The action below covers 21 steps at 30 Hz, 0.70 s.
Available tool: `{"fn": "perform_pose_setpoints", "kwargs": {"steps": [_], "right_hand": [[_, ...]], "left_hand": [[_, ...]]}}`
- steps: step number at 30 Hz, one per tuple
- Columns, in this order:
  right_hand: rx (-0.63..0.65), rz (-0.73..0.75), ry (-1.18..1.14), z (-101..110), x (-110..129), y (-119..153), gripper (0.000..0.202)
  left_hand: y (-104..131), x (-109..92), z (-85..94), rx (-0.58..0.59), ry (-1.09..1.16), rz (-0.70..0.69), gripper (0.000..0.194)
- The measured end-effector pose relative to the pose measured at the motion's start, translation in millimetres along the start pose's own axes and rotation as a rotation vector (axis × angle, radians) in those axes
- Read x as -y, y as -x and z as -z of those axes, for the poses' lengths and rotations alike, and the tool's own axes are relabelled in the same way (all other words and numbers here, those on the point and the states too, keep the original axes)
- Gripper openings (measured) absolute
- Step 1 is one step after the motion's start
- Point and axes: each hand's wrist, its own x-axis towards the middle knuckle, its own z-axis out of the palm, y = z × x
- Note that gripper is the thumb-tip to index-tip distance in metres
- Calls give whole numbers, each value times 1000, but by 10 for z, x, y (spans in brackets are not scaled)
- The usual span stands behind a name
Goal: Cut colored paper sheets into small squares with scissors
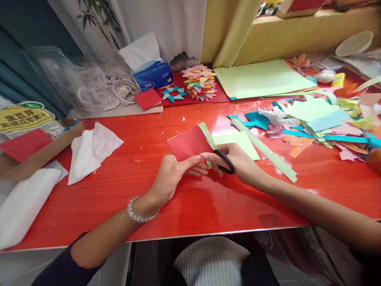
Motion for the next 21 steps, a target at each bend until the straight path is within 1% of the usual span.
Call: {"fn": "perform_pose_setpoints", "kwargs": {"steps": [6, 11, 15, 19, 21], "right_hand": [[-8, -29, 2, 22, 14, -7, 47], [-15, -18, 4, 21, 9, -5, 46], [-7, 19, -15, 21, 39, 2, 47], [-64, 64, -24, 55, 113, -6, 44], [-114, 58, -1, 110, 132, -32, 37]], "left_hand": [[-24, 58, -5, 49, 19, 15, 17], [-18, 78, -19, 26, 24, 32, 18], [-16, 88, -15, 23, 41, 55, 17], [-50, 80, 19, -2, 25, 33, 19], [-78, 58, 46, -4, 4, 20, 19]]}}
